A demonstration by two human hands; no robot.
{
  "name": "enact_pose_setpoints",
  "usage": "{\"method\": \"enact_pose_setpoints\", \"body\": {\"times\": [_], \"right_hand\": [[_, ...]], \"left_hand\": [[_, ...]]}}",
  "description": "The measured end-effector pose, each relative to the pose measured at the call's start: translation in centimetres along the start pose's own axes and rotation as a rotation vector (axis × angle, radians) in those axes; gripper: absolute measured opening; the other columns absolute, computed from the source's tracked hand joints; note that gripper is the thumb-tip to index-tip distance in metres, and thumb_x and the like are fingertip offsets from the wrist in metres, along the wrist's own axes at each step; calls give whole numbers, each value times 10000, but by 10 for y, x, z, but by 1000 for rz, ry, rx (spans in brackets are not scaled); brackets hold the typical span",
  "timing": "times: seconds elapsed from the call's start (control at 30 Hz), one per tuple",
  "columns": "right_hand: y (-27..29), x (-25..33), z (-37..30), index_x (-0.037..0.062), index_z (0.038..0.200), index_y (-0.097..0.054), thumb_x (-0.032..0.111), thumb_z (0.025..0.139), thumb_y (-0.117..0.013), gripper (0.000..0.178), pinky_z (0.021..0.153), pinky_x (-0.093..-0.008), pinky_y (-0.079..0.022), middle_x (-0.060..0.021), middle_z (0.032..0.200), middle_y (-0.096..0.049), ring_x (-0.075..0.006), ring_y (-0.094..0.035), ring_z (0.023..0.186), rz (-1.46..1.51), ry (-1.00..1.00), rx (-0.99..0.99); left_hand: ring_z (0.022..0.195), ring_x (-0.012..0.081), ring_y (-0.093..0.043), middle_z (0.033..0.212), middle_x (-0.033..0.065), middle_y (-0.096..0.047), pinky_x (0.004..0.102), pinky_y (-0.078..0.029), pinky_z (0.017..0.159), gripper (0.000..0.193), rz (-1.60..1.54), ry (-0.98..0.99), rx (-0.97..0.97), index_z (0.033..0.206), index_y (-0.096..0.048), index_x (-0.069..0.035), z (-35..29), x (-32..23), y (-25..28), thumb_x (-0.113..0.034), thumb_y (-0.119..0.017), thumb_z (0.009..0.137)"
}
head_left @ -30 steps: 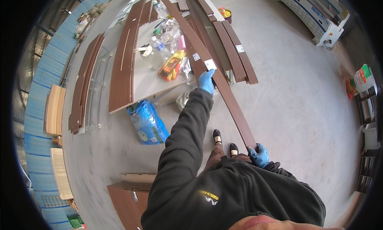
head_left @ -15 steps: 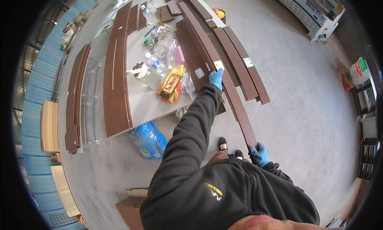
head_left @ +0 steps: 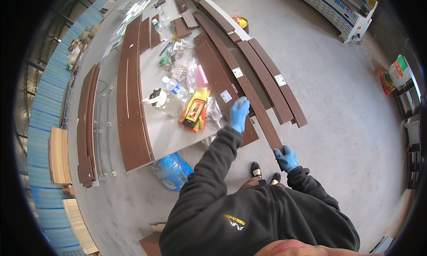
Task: The person puts on blue gloves, picks up a water bottle and a roll of tape, then handles several brown wooden panels and thin strips. They place the strips onto the panels and stack the panels on the floor.
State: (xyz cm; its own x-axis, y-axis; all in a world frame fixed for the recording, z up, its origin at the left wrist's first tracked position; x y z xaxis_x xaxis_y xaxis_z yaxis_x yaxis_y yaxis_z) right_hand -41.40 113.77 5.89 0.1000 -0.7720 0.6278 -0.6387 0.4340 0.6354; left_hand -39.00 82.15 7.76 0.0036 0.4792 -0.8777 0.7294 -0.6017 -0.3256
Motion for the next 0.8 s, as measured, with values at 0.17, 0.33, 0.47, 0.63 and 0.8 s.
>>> {"method": "enact_pose_setpoints", "body": {"times": [0.17, 0.33, 0.47, 0.63, 0.8], "right_hand": [[-8, 22, 19, 30, 1023, -661, 546, 960, -631, 520, 786, -510, -544, -215, 895, -739, -424, -719, 875, -167, 189, -3], [-10, 31, 30, 24, 1010, -647, 477, 957, -640, 457, 761, -537, -562, -236, 895, -741, -432, -731, 842, -381, 223, 13], [-6, 35, 38, 23, 1047, -619, 442, 943, -631, 432, 757, -533, -567, -231, 893, -746, -430, -734, 841, -390, 255, 37], [7, 39, 35, 15, 1111, -573, 423, 933, -633, 449, 778, -538, -567, -237, 905, -752, -432, -736, 855, -401, 365, 182], [53, 21, 18, 20, 1182, -567, 432, 947, -628, 478, 789, -559, -555, -256, 926, -745, -458, -723, 877, -317, 577, 296]], "left_hand": [[1258, 251, -637, 1381, 88, -646, 412, -507, 1095, 494, 47, 37, -19, 1460, -582, -19, -53, 27, 14, -247, -692, 1036], [1245, 224, -637, 1397, 82, -638, 384, -518, 1076, 499, 140, -24, -16, 1474, -570, -7, -87, 45, 14, -232, -676, 1041], [1221, 174, -630, 1353, 76, -659, 328, -520, 1048, 461, 197, -82, -60, 1435, -598, 17, -97, 50, 3, -172, -693, 1026], [1292, 202, -609, 1408, 124, -648, 327, -477, 1121, 450, 260, -183, -131, 1424, -589, 63, -103, 52, -26, -134, -661, 1026], [1385, 281, -542, 1510, 191, -548, 365, -438, 1162, 600, 465, -358, -403, 1521, -475, 45, -127, 63, -34, -186, -682, 1008]]}}
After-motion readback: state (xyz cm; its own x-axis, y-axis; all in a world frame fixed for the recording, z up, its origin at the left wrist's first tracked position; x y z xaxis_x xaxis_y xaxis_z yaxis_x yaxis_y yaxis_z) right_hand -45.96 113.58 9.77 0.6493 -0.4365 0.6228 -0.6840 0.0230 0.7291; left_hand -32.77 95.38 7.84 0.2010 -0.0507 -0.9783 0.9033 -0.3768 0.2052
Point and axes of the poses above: each hand's wrist, its own z-axis towards the middle knuckle, its own y-axis out of the back of the hand, x = y × z, the point moved 7 cm from there along z, towards the middle knuckle
